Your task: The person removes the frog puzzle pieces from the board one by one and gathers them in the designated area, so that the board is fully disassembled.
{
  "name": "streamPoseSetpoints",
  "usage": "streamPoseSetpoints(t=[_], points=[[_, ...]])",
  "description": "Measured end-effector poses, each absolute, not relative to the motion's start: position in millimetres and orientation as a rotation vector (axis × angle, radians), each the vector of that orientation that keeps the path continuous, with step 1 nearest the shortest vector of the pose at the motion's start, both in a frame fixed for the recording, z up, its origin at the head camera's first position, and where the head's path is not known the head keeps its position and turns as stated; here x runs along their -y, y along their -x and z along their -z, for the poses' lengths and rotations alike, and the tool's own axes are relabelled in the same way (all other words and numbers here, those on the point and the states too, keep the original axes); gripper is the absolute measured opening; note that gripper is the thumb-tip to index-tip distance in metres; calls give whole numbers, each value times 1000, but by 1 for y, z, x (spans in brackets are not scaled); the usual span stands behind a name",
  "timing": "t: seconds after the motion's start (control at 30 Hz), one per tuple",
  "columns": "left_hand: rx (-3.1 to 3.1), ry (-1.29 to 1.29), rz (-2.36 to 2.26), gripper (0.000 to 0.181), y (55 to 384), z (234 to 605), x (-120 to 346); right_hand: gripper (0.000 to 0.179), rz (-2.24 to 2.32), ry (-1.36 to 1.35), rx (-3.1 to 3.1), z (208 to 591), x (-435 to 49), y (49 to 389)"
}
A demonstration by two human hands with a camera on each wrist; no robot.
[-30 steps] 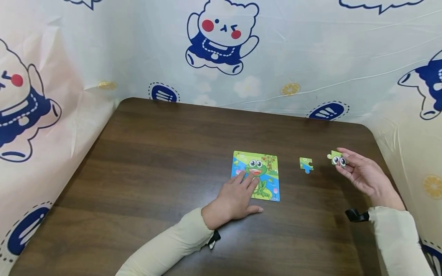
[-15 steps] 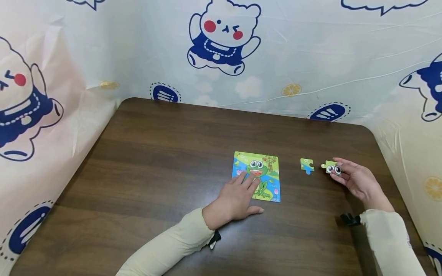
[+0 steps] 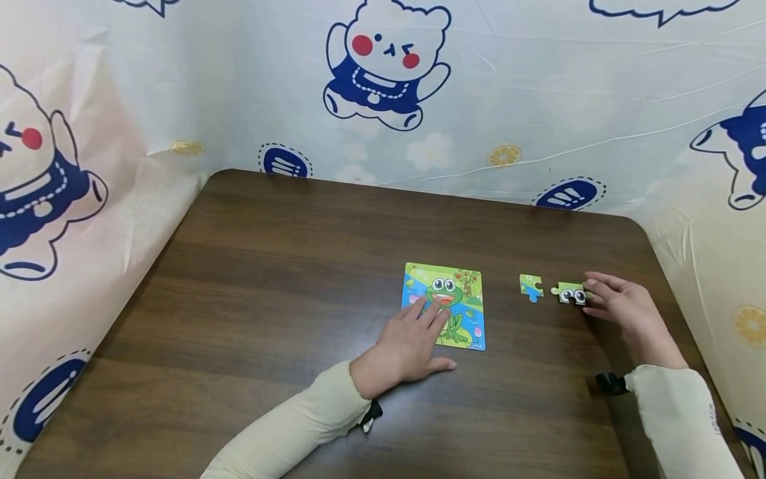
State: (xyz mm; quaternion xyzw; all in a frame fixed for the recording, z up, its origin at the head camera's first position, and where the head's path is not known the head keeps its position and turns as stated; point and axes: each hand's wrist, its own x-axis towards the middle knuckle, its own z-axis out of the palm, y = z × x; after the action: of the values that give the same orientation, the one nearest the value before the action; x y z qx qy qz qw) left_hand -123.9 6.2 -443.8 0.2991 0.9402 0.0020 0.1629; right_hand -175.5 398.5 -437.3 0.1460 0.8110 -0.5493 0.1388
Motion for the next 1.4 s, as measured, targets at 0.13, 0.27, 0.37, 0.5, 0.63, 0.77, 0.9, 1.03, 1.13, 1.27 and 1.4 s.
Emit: streamPoseSetpoints(t=[0.13, 0.27, 0.37, 0.5, 0.63, 0.77, 0.9, 1.03, 1.13, 1.27, 1.4], points=[[-2679, -850, -3, 88, 124, 443, -6, 65, 1517, -410, -2405, 432, -404, 173], [-2676, -850, -6, 88, 125, 442, -6, 66, 1489, -406, -2425, 429, -410, 170], [-2676, -854, 2, 88, 125, 441, -6, 66, 1488, -388, -2439, 429, -412, 169], [-2678, -856, 15, 89, 124, 442, -6, 63, 1522, -372, -2448, 428, -410, 171], [-2680, -854, 28, 88, 124, 442, -5, 62, 1489, -346, -2493, 426, -400, 179], [-2679, -853, 27, 88, 124, 443, -6, 63, 1445, -334, -2524, 423, -382, 187], [-2681, -854, 15, 89, 124, 443, -6, 64, 1451, -308, -2509, 421, -363, 194], [-2680, -851, 0, 89, 123, 442, -6, 63, 1490, -273, -2481, 421, -344, 201], [-2678, -853, -6, 88, 122, 441, -6, 62, 1510, -249, -2467, 421, -330, 207], [-2679, -859, -2, 88, 122, 440, -6, 60, 1524, -218, -2448, 420, -311, 214], [-2684, -867, 6, 88, 122, 441, -6, 60, 1550, -213, -2406, 420, -291, 220]])
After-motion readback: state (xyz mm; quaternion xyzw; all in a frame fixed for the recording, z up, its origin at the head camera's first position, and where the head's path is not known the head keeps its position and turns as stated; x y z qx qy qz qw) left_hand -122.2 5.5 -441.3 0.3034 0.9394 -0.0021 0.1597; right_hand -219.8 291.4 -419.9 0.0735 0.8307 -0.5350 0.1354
